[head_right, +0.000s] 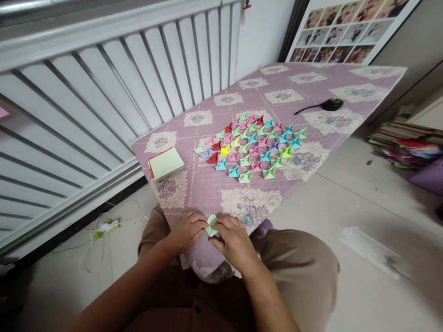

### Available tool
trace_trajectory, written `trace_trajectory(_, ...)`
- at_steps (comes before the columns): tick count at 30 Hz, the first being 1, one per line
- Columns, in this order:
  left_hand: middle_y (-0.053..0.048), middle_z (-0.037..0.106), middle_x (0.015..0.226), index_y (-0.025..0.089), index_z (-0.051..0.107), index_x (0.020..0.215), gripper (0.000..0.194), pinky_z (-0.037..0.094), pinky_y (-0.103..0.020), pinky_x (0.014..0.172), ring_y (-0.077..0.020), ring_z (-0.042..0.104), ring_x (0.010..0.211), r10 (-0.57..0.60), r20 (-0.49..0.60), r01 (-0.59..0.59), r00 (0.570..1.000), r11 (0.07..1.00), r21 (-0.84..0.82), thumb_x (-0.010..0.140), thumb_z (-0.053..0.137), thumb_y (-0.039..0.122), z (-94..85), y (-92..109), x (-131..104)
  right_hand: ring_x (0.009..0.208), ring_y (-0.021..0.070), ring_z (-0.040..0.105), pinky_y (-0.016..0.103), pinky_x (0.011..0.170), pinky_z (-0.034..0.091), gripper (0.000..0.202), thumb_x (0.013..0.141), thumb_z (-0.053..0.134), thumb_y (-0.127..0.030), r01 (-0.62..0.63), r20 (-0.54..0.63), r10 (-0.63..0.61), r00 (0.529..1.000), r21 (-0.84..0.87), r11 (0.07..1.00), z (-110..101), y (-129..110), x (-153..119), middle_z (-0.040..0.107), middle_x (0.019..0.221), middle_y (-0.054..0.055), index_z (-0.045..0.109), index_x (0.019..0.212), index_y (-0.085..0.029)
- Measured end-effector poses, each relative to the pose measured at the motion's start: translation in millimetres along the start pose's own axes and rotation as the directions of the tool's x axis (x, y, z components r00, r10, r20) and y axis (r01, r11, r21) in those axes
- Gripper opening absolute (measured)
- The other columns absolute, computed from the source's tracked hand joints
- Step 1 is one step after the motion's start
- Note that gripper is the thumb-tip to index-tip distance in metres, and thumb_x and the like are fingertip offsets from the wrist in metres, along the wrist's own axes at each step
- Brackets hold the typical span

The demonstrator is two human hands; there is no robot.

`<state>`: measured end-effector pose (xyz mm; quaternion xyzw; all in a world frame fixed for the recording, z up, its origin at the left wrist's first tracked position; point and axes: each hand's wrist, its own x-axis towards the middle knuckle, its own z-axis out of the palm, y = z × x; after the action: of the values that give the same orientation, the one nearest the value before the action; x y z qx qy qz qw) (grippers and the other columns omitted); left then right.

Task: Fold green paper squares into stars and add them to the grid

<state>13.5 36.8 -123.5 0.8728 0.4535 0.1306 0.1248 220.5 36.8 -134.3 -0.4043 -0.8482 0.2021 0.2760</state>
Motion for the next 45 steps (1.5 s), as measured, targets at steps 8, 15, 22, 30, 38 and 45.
trace_trajectory(8,-0.002,0.063,0.109,0.021,0.065,0.1,0.018,0.041,-0.034,0.091,-0.0186,0.051,0.1,-0.013,0.01,0.013,1.0,1.0,-0.001,0.09,0.05,0.024,0.0,-0.3,-0.1,0.1,0.0236,0.054,0.04,0.086,0.04,0.026,0.076,0.069,-0.021,-0.011,-0.008,0.011,1.0,0.003,1.0,0.9,1.6,0.3,0.061,0.105,0.006,0.062,0.101,-0.023)
trace_trajectory(15,-0.002,0.064,0.108,0.022,0.066,0.097,0.017,0.041,-0.034,0.091,-0.0174,0.052,0.1,-0.012,0.0,0.012,1.0,1.0,-0.016,0.089,0.052,0.021,-0.8,-1.6,0.2,0.098,0.023,0.055,0.039,0.085,0.041,0.025,0.075,0.07,-0.021,-0.018,0.0,0.018,1.0,0.025,1.0,0.5,2.3,0.9,0.062,0.103,0.006,0.062,0.098,-0.022)
trace_trajectory(22,-0.002,0.063,0.108,0.022,0.066,0.097,0.02,0.042,-0.034,0.091,-0.0176,0.052,0.1,-0.011,-0.009,0.011,1.0,1.0,-0.02,0.091,0.048,0.021,3.7,-4.5,-0.8,0.099,0.023,0.056,0.04,0.086,0.042,0.026,0.075,0.07,-0.021,-0.011,-0.004,0.012,1.0,0.038,0.999,-0.8,2.8,2.5,0.062,0.103,0.006,0.063,0.099,-0.023)
trace_trajectory(30,-0.003,0.064,0.107,0.02,0.066,0.094,0.02,0.042,-0.034,0.092,-0.0174,0.053,0.099,-0.029,-0.031,0.028,0.999,0.999,-0.036,0.092,0.046,0.022,3.6,-2.6,-0.7,0.099,0.0236,0.057,0.04,0.083,0.044,0.024,0.077,0.065,-0.021,-0.003,-0.035,0.004,0.999,0.017,1.0,-0.7,2.3,3.0,0.063,0.103,0.007,0.063,0.1,-0.024)
trace_trajectory(38,-0.002,0.064,0.106,0.02,0.065,0.092,0.017,0.041,-0.034,0.09,-0.0168,0.053,0.099,-0.036,-0.059,0.033,0.998,0.998,-0.046,0.091,0.048,0.02,2.9,-0.7,-0.7,0.093,0.0225,0.054,0.038,0.081,0.042,0.017,0.083,0.056,-0.018,-0.025,-0.049,0.021,0.999,-0.08,0.996,3.4,-3.3,3.6,0.062,0.098,0.008,0.063,0.098,-0.021)
trace_trajectory(45,-0.003,0.063,0.106,0.02,0.062,0.098,0.015,0.041,-0.036,0.089,-0.0187,0.053,0.099,-0.045,-0.081,0.039,0.996,0.996,-0.082,0.085,0.057,0.026,1.5,2.1,-0.5,0.087,0.0212,0.052,0.036,0.079,0.039,0.012,0.084,0.056,-0.019,-0.036,-0.078,0.025,0.997,-0.137,0.99,8.1,-4.4,4.0,0.061,0.092,0.006,0.064,0.092,-0.022)
